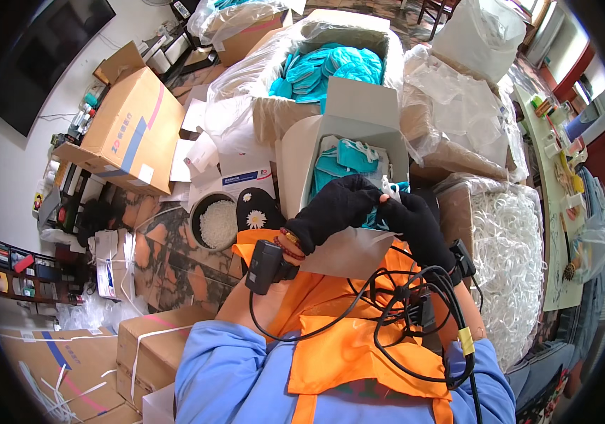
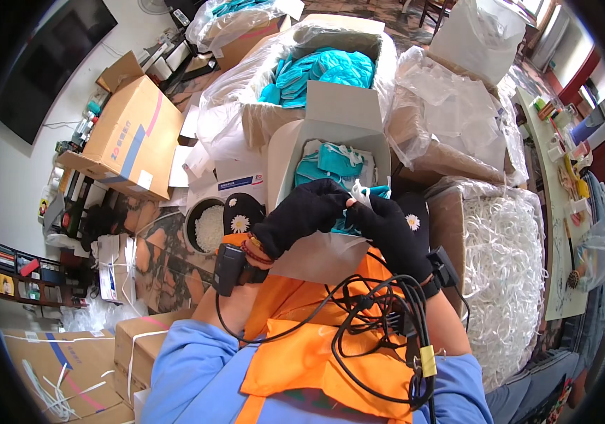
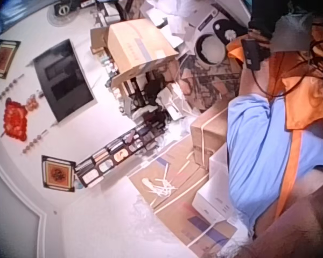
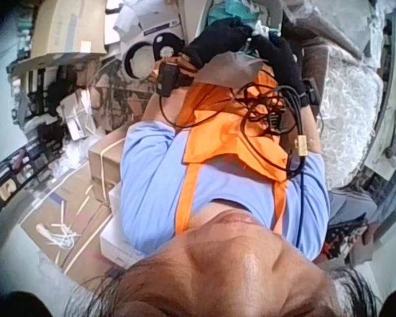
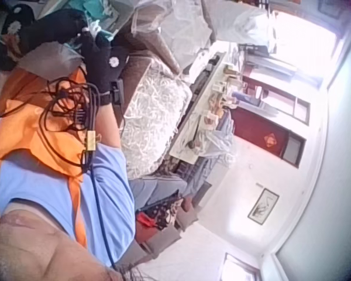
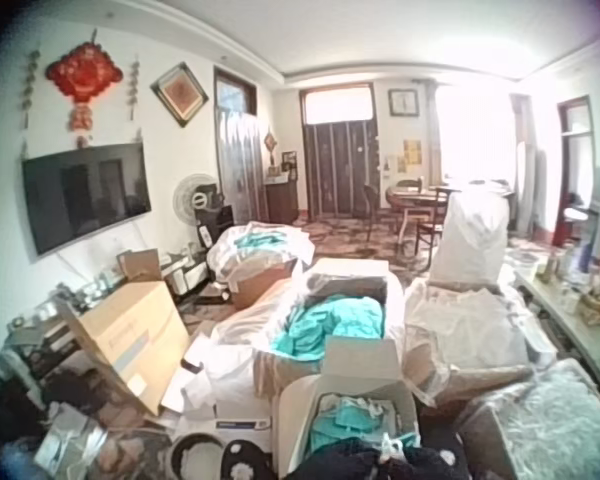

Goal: Placing individually wrapped medical masks into a product box.

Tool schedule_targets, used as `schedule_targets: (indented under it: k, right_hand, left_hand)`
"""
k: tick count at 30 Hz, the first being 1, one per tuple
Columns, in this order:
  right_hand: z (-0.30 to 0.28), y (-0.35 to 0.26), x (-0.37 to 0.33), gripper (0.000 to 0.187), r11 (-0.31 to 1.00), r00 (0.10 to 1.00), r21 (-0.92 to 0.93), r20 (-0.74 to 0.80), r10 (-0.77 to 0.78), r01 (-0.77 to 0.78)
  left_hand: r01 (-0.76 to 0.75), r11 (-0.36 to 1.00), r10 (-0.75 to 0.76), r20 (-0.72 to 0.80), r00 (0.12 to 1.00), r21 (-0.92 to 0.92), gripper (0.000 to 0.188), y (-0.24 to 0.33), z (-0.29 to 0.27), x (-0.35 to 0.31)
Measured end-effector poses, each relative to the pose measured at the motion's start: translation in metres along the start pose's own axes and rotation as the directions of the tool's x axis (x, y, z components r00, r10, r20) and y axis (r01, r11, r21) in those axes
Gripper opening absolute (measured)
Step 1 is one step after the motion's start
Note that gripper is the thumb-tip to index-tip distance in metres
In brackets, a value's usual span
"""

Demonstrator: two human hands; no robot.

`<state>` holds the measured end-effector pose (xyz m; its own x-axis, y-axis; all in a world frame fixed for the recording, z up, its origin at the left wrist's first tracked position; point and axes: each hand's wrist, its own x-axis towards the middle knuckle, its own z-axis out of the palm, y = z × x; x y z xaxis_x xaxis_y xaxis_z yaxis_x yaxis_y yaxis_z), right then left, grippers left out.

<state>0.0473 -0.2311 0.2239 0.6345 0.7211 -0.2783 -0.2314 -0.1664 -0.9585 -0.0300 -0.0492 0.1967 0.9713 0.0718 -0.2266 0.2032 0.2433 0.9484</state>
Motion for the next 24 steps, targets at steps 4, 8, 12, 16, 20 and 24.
schedule_targets:
  k: [4, 8, 12, 16, 20, 24]
  right_hand:
    - [-0.008, 0.009, 0.003, 0.028, 0.994, 0.999, 0.095, 0.015, -0.048, 0.046]
    - [-0.002, 0.003, 0.005, 0.026, 0.971, 0.984, 0.164, -0.062, -0.165, 0.173]
    - [0.000, 0.014, 0.011, 0.030, 0.912, 0.901, -0.178, -0.173, -0.398, 0.369]
    - [-0.007, 0.004, 0.007, 0.036, 0.946, 0.938, 0.121, -0.215, -0.272, 0.302]
    - [-0.014, 0.002, 0.005, 0.032, 0.858, 0.977, 0.483, -0.188, -0.096, 0.177]
    - [-0.015, -0.001, 0.005, 0.025, 0.833, 0.965, 0.520, -0.255, -0.063, 0.191]
  left_hand:
    - [0.002, 0.999, -0.001, 0.018, 1.000, -0.035, 0.019, 0.007, 0.005, -0.005]
    - [-0.041, 0.977, 0.052, 0.046, 0.998, -0.209, 0.018, 0.002, 0.009, -0.007]
    - [-0.037, 0.968, 0.051, 0.049, 0.997, -0.248, 0.017, 0.008, 0.011, -0.010]
    - [0.047, 0.987, -0.057, -0.058, 0.997, -0.156, 0.016, 0.015, 0.012, -0.011]
    - [0.015, 0.993, -0.030, -0.129, 0.991, -0.117, 0.014, 0.013, 0.013, -0.012]
    - [-0.003, 0.999, -0.008, -0.205, 0.979, -0.053, 0.012, 0.016, 0.019, -0.015]
